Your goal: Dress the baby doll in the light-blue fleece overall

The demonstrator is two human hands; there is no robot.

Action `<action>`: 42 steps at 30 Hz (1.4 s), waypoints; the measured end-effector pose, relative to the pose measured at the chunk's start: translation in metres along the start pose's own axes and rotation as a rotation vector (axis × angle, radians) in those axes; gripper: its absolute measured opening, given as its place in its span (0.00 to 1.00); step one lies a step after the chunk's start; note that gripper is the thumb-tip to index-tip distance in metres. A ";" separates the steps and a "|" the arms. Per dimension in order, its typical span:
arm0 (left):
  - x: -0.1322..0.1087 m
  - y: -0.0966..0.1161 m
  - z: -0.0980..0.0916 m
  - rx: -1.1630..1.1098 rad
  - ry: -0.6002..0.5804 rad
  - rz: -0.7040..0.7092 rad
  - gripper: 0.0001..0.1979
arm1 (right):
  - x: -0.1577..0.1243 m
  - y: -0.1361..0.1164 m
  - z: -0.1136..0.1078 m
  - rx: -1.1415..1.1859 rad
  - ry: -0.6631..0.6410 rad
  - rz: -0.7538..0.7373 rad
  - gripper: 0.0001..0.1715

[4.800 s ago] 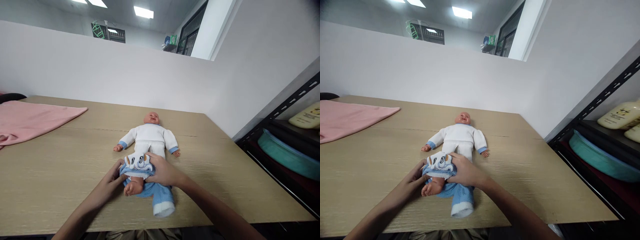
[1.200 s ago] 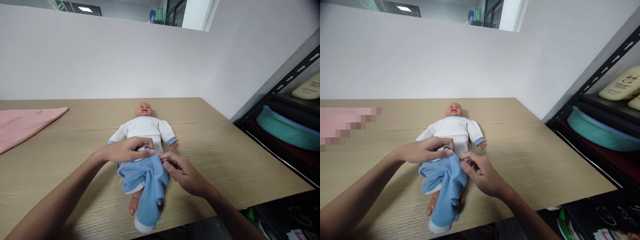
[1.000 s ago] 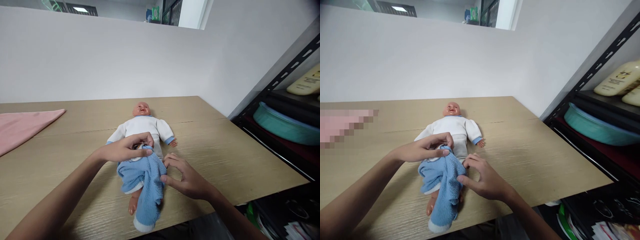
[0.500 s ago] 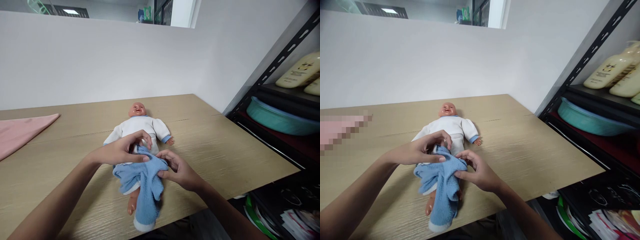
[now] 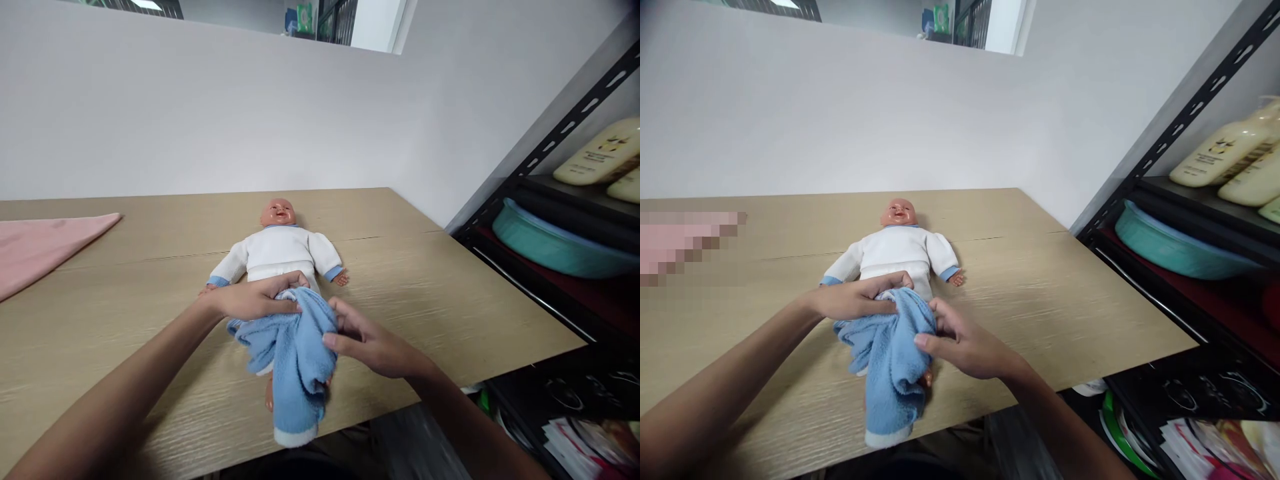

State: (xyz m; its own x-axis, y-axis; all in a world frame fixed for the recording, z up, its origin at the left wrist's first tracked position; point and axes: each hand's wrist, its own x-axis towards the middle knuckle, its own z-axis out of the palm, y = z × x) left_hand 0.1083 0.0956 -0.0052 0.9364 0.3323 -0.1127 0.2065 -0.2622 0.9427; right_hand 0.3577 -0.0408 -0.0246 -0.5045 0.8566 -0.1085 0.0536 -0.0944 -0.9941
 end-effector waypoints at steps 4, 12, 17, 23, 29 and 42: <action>0.002 -0.003 0.000 0.082 -0.003 -0.038 0.18 | 0.000 -0.002 0.005 -0.261 -0.167 0.100 0.28; 0.002 -0.009 -0.006 -0.071 -0.266 0.049 0.33 | 0.014 0.011 0.002 -0.205 0.338 -0.258 0.16; 0.008 -0.014 -0.002 -0.027 -0.042 0.081 0.13 | 0.009 0.005 -0.002 -0.227 0.135 -0.238 0.13; 0.006 -0.021 -0.004 -0.254 -0.010 0.039 0.14 | 0.000 0.000 0.002 -0.417 0.115 -0.208 0.17; 0.006 -0.017 -0.001 -0.230 0.039 -0.116 0.19 | 0.007 0.007 0.002 -0.301 0.047 -0.038 0.21; 0.003 -0.037 -0.002 -0.335 0.230 -0.321 0.37 | 0.012 0.011 0.004 -0.246 -0.040 -0.042 0.29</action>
State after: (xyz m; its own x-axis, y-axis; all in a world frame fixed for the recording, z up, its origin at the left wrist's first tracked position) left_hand 0.1032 0.1085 -0.0396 0.7461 0.5491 -0.3765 0.3359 0.1777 0.9250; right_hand 0.3488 -0.0336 -0.0371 -0.5443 0.8358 -0.0721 0.2377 0.0712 -0.9687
